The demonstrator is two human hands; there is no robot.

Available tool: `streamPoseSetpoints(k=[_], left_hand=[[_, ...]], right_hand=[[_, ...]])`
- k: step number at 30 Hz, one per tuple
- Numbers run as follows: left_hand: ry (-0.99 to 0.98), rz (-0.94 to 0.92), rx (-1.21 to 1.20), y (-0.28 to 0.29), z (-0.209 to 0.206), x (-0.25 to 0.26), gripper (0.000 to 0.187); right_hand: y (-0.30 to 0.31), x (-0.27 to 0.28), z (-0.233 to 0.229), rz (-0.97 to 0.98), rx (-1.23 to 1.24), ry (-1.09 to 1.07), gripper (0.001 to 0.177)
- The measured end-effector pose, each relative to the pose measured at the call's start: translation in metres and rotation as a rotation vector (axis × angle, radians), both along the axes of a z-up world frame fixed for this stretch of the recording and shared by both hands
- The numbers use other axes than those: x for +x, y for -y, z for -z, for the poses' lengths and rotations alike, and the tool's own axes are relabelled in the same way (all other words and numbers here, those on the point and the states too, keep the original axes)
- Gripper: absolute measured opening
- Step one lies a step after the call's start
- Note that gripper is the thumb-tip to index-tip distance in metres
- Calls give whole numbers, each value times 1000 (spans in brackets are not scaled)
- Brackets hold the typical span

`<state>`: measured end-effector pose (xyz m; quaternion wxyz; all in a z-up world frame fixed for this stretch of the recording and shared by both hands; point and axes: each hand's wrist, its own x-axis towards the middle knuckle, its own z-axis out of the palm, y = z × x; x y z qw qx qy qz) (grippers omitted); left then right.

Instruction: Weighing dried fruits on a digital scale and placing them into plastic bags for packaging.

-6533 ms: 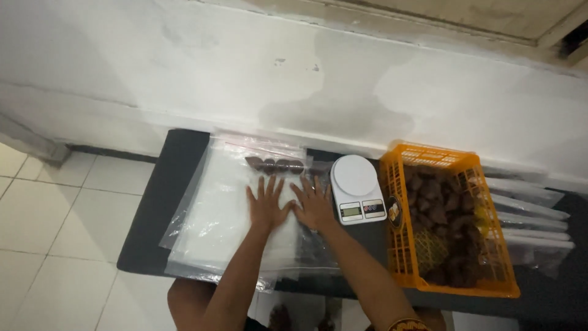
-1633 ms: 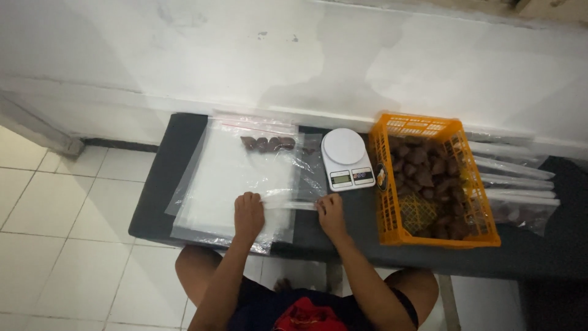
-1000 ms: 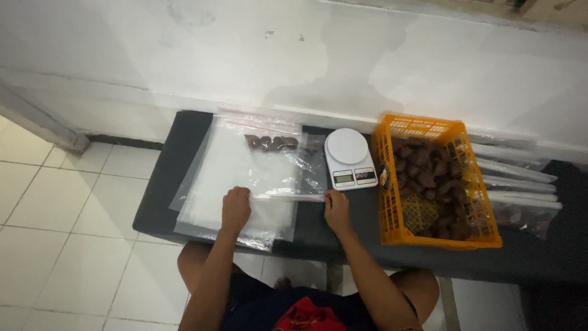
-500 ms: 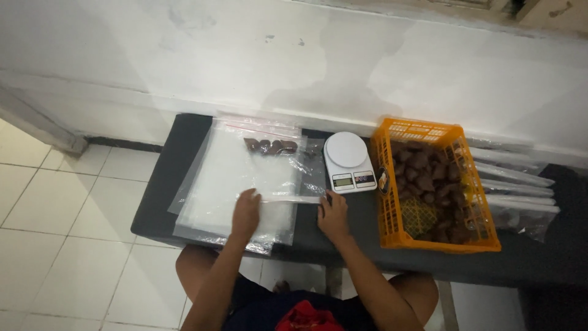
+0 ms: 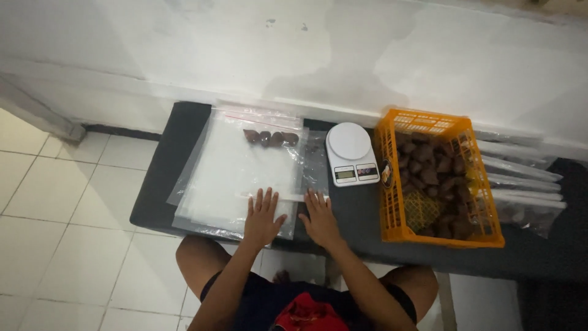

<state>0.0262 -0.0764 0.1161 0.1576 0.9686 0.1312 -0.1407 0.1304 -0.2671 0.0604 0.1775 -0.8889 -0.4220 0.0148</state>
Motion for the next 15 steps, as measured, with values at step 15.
streamPoseSetpoints(k=[15], left_hand=[[311, -65, 177, -85, 111, 26, 30]], right_hand=[[5, 71, 44, 46, -33, 59, 28]])
